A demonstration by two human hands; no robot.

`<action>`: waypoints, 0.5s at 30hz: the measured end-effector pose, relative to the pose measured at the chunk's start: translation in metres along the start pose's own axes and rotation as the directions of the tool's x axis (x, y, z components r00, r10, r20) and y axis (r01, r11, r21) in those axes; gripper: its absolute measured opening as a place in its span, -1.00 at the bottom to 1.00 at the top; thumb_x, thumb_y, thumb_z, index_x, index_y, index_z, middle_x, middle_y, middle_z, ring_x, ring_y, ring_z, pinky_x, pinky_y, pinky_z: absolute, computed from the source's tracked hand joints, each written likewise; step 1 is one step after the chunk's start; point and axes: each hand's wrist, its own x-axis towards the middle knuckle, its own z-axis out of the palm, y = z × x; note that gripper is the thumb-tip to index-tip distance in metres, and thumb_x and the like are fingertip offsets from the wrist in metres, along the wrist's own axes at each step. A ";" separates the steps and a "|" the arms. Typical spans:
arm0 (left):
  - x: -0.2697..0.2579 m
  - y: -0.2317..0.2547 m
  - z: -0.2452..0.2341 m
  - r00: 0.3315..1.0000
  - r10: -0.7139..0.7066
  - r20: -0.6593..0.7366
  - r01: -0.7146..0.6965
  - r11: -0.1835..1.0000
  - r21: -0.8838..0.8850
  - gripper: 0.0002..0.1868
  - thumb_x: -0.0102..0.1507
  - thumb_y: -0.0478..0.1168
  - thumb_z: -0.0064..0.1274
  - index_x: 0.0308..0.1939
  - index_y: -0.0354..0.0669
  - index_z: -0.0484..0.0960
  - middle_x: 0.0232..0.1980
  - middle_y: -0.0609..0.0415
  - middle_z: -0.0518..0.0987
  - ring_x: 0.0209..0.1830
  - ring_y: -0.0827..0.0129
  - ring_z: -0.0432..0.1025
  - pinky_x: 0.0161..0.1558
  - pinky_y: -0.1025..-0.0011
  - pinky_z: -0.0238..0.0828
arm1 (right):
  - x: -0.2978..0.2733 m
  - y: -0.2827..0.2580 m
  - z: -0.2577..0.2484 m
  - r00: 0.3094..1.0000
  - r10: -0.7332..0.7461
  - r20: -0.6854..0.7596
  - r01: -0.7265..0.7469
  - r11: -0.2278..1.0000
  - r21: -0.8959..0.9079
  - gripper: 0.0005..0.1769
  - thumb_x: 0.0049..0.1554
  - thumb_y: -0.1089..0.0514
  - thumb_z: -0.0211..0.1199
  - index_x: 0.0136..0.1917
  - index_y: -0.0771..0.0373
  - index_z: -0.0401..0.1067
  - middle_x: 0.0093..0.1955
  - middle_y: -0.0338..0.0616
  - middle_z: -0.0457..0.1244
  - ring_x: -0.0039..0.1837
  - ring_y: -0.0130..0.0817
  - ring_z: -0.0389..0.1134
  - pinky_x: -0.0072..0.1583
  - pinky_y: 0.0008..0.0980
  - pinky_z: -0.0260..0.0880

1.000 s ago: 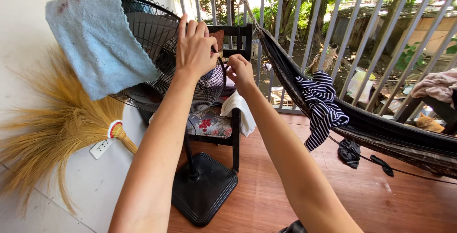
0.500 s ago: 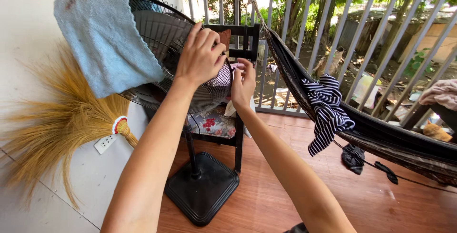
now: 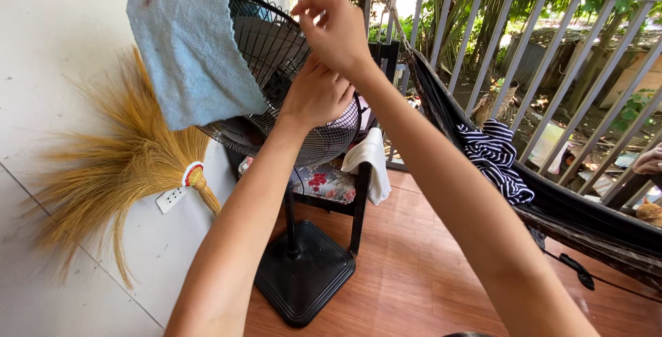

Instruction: The person disassembles a standing fan on a balcony by removing the front grille and the fan blades. They then use a blue cloth to wipe the fan blades and the interior of the grille before reassembling the fan.

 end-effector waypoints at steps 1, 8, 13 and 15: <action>0.000 -0.003 -0.005 1.000 0.012 0.029 -0.012 1.000 0.011 -0.57 0.25 -0.12 0.20 0.14 -0.23 0.58 0.22 -0.08 0.51 0.37 0.12 0.29 0.52 0.06 -0.01 | 0.000 0.004 0.001 0.998 0.017 -0.063 -0.013 0.998 0.061 -0.76 0.14 0.14 0.18 0.05 0.08 0.58 -0.04 -0.24 0.38 -0.04 -0.40 0.44 0.09 -0.33 0.48; -0.014 -0.005 -0.002 0.989 -0.107 0.104 0.091 0.985 0.146 -0.52 0.39 -0.01 0.14 0.30 -0.14 0.49 0.48 -0.08 0.33 0.59 0.08 0.17 0.63 0.03 -0.10 | -0.102 0.100 0.008 0.756 0.532 -0.381 -0.388 0.834 0.392 -0.54 0.25 -0.07 -0.07 0.15 0.27 0.47 0.09 -0.07 0.35 0.08 -0.29 0.34 0.14 -0.32 0.31; -0.106 0.036 0.001 0.775 -0.583 -0.242 0.605 0.796 0.018 -0.26 0.51 0.08 -0.09 0.65 -0.02 -0.05 0.64 -0.20 -0.14 0.68 -0.06 -0.15 0.67 -0.11 -0.20 | -0.216 0.140 0.066 0.538 0.839 0.077 -0.699 0.394 0.596 -0.25 0.21 -0.28 -0.26 0.53 0.10 0.17 0.44 0.01 0.18 0.35 -0.07 0.25 0.32 0.07 0.25; -0.140 0.042 -0.002 0.576 -0.767 -0.284 0.774 0.623 -0.112 -0.12 0.52 0.24 -0.07 0.70 -0.07 -0.12 0.70 -0.23 -0.27 0.74 -0.13 -0.26 0.63 -0.17 -0.22 | -0.230 0.134 0.084 0.445 0.877 0.181 -0.697 0.212 0.685 -0.15 0.25 -0.38 -0.21 0.59 0.17 -0.02 0.57 0.02 0.00 0.51 0.01 0.10 0.42 0.22 0.04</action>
